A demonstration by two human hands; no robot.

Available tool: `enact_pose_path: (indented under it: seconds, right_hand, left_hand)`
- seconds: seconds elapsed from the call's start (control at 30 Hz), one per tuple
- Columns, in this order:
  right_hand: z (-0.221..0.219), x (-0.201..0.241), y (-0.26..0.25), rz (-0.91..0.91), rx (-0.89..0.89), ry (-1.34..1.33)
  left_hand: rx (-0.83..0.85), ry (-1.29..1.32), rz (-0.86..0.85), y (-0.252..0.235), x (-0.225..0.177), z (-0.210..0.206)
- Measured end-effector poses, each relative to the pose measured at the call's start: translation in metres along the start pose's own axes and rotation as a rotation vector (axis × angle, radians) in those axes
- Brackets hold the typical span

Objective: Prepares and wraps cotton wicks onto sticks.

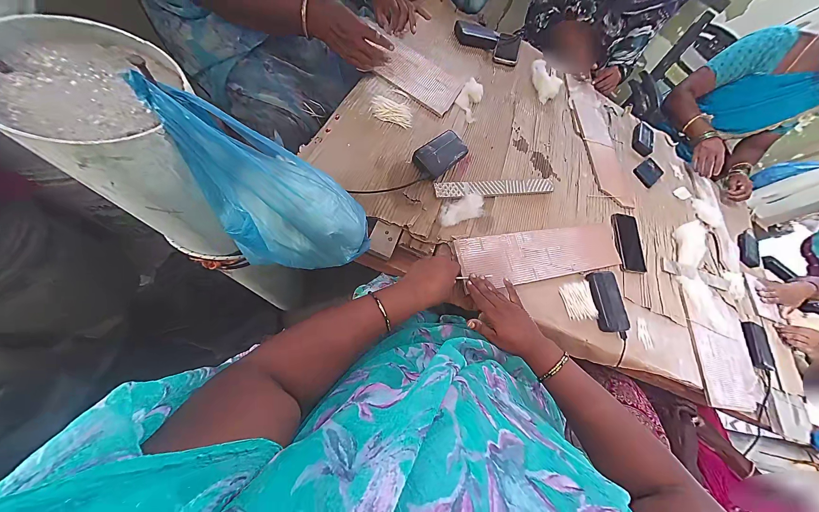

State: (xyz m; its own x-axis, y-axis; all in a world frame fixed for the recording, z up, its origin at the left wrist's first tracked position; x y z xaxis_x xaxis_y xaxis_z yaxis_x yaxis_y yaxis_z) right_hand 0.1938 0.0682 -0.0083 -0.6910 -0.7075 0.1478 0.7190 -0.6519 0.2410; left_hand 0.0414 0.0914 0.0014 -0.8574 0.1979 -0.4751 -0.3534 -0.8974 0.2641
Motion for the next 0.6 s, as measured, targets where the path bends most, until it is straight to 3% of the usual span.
enact_pose_path:
  seconds: [0.07,0.23,0.6]
  right_hand:
    - [0.009,0.002,0.008,0.031,-0.078,-0.022]
    - [0.044,0.001,0.033,0.023,-0.596,-0.099]
    - [0.061,0.015,0.059,-0.011,-0.755,0.044]
  left_hand:
    - [-0.004,-0.003,-0.003,0.004,-0.003,0.001]
    - [-0.015,-0.003,-0.026,0.018,-0.018,0.01]
    - [-0.122,0.02,-0.186,0.053,-0.058,0.011]
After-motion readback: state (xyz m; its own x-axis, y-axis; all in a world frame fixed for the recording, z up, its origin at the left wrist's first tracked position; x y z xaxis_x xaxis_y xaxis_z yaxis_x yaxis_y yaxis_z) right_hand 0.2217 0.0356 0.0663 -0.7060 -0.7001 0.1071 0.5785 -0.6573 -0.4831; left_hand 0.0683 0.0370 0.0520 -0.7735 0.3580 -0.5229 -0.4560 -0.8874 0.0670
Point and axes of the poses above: each hand's wrist, its own y-axis away from the middle knuckle, its own z-axis out of the back of the hand, x = y × z, the point moved 7 cm from there along -y, towards the middle knuckle, and after that the axes turned 2 degrees about -y, right-handed, at the moved point
